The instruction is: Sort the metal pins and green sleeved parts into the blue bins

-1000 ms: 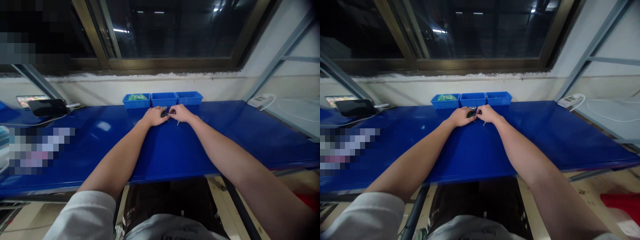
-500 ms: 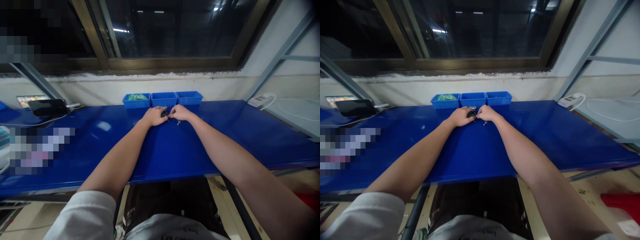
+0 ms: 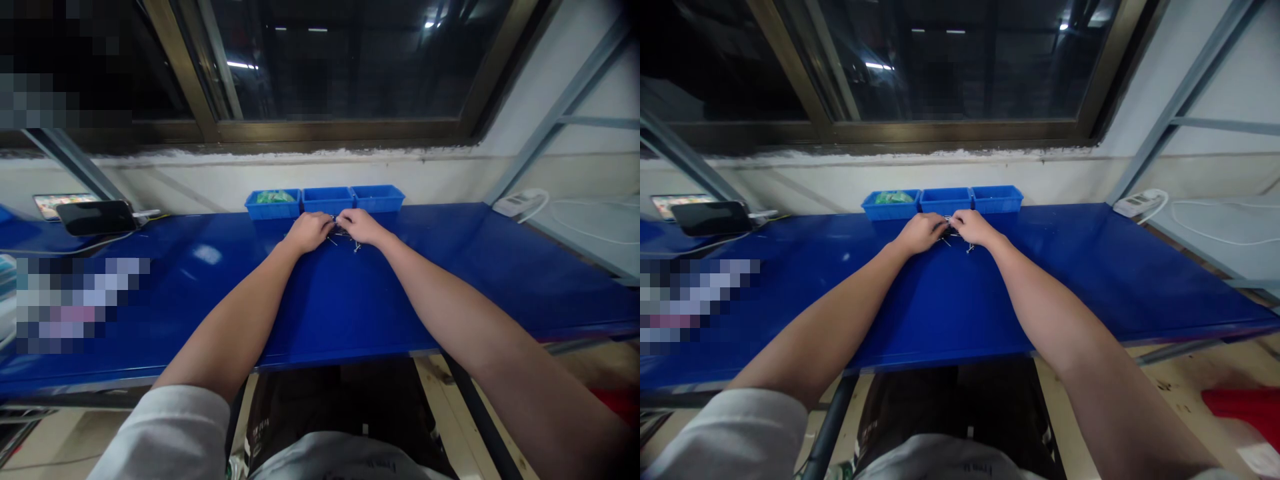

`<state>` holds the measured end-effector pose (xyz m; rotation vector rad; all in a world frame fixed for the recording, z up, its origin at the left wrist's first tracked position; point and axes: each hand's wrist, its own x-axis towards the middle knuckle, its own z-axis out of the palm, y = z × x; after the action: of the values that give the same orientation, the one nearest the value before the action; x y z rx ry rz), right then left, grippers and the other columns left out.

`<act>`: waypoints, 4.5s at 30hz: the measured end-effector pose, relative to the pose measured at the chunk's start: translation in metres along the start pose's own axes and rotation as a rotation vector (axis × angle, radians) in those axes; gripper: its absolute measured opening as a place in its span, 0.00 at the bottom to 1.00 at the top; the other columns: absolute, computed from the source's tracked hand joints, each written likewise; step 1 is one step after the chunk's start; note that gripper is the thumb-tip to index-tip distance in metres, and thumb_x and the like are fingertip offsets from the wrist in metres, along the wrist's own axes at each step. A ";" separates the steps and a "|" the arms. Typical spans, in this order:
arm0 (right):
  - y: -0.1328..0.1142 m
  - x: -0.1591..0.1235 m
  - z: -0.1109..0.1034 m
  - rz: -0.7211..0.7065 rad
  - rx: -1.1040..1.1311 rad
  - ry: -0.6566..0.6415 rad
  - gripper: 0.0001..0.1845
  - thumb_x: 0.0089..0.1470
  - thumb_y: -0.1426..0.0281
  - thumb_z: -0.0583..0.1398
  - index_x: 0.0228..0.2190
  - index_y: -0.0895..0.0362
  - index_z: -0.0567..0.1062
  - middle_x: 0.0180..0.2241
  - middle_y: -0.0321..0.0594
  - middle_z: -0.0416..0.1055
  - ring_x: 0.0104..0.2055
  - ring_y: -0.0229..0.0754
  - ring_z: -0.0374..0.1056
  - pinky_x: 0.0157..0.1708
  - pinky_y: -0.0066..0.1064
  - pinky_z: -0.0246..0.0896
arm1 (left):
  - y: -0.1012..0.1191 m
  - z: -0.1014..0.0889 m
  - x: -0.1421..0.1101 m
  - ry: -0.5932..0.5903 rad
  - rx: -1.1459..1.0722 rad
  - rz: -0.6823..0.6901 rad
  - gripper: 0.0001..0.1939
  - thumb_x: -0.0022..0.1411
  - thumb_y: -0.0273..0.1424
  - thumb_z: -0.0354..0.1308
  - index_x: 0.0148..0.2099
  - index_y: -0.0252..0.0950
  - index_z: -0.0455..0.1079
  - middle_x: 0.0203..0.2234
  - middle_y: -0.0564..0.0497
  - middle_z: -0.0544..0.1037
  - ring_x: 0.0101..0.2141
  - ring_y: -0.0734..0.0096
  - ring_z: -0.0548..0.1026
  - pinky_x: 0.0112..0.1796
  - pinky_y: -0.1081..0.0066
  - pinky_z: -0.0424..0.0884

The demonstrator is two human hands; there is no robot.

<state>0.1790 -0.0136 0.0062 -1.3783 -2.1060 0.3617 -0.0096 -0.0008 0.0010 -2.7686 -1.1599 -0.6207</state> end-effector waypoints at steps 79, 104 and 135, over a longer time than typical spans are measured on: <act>0.012 0.005 0.018 -0.058 -0.171 0.032 0.09 0.64 0.69 0.55 0.35 0.57 0.74 0.40 0.46 0.76 0.45 0.47 0.68 0.48 0.37 0.58 | 0.002 0.002 -0.003 0.000 0.089 -0.122 0.23 0.67 0.41 0.51 0.58 0.33 0.70 0.50 0.40 0.78 0.49 0.52 0.77 0.49 0.56 0.71; 0.008 0.005 0.006 0.015 0.650 0.197 0.12 0.48 0.61 0.66 0.31 0.57 0.79 0.30 0.41 0.78 0.33 0.42 0.71 0.35 0.36 0.66 | 0.004 -0.005 0.000 0.086 0.136 -0.054 0.20 0.73 0.34 0.43 0.43 0.33 0.77 0.37 0.41 0.81 0.40 0.60 0.78 0.45 0.61 0.70; 0.044 0.005 -0.002 0.308 -0.229 0.404 0.33 0.51 0.64 0.63 0.58 0.57 0.67 0.66 0.57 0.51 0.65 0.68 0.46 0.57 0.67 0.48 | 0.002 0.000 -0.004 0.005 0.069 -0.244 0.26 0.70 0.47 0.44 0.54 0.34 0.72 0.49 0.40 0.78 0.51 0.54 0.74 0.52 0.57 0.69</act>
<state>0.2109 0.0097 -0.0138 -1.7481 -1.6447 -0.0439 -0.0105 -0.0045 -0.0006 -2.5886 -1.5017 -0.5948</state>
